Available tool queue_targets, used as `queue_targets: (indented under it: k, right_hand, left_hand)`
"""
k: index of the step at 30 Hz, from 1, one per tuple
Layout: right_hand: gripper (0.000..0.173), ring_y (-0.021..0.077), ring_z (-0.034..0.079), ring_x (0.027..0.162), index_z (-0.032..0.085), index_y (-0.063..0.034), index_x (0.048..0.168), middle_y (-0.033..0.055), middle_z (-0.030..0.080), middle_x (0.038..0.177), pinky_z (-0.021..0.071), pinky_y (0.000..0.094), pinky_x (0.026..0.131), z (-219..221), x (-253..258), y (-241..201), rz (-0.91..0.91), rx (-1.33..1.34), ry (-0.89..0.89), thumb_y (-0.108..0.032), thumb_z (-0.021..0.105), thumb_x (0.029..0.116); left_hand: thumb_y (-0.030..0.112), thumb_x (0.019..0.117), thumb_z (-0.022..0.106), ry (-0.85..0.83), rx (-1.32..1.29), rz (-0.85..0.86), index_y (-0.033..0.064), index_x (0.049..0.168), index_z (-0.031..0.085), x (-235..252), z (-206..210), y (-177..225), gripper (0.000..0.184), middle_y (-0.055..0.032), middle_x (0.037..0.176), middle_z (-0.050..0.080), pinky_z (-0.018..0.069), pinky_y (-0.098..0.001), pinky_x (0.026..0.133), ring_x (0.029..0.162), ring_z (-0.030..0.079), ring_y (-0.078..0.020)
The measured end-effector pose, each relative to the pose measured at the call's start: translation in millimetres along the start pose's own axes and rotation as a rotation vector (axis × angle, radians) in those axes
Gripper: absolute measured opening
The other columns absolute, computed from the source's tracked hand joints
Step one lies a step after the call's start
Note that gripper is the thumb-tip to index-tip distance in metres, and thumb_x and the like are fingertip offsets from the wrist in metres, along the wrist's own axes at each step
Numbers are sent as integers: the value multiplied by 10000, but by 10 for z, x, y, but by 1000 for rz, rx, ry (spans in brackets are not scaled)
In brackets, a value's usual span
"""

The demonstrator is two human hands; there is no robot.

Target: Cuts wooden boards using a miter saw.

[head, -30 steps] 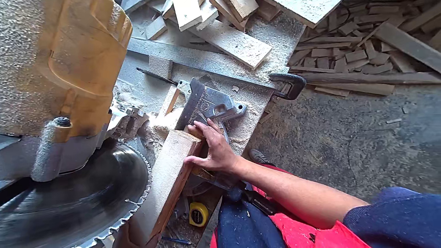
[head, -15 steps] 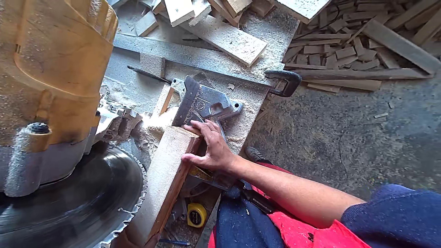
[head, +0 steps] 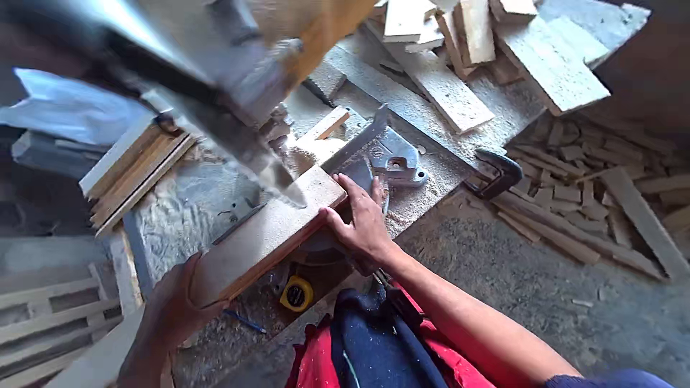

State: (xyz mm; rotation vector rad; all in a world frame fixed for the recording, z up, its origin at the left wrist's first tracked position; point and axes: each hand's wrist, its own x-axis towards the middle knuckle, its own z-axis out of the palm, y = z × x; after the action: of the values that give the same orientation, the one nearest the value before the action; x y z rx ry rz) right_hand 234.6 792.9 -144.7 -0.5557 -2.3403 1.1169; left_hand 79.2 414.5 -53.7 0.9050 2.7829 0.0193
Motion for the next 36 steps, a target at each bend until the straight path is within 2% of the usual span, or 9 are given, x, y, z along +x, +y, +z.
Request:
queue_targets:
  k: [6,15,19,23,24,26,29,32,36]
  right_hand:
    - [834,185,515,1412,487,-67,1507,70,610,1453,141,565,1291,205,-149,-268,-19,-110,-102,-701,432,967]
    - [803,169,462,1447,385,-82,1569,56,554,1513,129,531,1300,273,-220,-380,5,-53,-186,-611,538,985]
    - [1014,318,472,1425,412,-13,1514,166,530,1494,291,596,1228,237,-176,-579,-273,-297,14,-674,729,813]
    - [1187,308,286,1547,399,-167,1574,124,363,1644,144,582,1284,344,171,-1098,-618,-519,-400,-700,855,617]
    - [1219,310,266,1555,356,-209,1600,107,332,1664,149,593,1278,437,262,-1175,-636,-582,-495,-710,856,607]
    - [1205,343,373,1491,339,-235,1604,104,385,1630,304,609,1205,562,370,-1166,-670,-644,-562,-720,839,622]
    - [1238,423,437,1415,338,-178,1585,158,452,1559,372,658,1129,560,404,-1128,-632,-652,-573,-646,902,588]
    - [1257,467,425,1410,329,-153,1590,202,449,1540,361,690,1125,616,422,-1089,-596,-639,-590,-536,961,574]
    - [1290,489,435,1386,284,-205,1599,187,437,1542,377,693,1100,643,463,-876,-642,-621,-526,-611,927,558]
  left_hand:
    - [570,553,877,131,-42,127,183,1566,417,-186,170,-560,1179,-173,1306,630,510,-625,977,1174,624,-394]
    - [615,520,870,178,-18,152,176,1548,452,-230,260,-840,1194,-162,1289,643,496,-653,947,1137,637,-408]
    - [557,532,911,176,-48,102,212,1545,458,-217,214,-802,1162,-146,1311,644,471,-641,994,1166,626,-396]
    - [642,608,870,138,-72,39,206,1527,484,-254,144,-685,1088,-153,1348,637,472,-634,1018,1225,608,-384]
    - [666,617,858,127,-71,27,202,1540,467,-265,122,-671,1105,-156,1376,622,472,-619,1035,1249,597,-377]
    - [680,613,862,126,-84,35,170,1579,395,-308,118,-725,1188,-173,1450,558,449,-601,1087,1328,538,-379]
    - [655,537,917,44,-109,18,205,1637,252,-491,35,-1141,1362,-178,1578,420,352,-609,1169,1456,393,-389]
    - [616,482,960,-58,-45,-59,218,1631,261,-915,-78,-1952,1403,-185,1545,461,347,-617,1163,1415,444,-403]
    - [513,523,983,-144,-35,-43,234,1610,301,-1185,-34,-2569,1314,-185,1467,514,420,-618,1097,1339,514,-392]
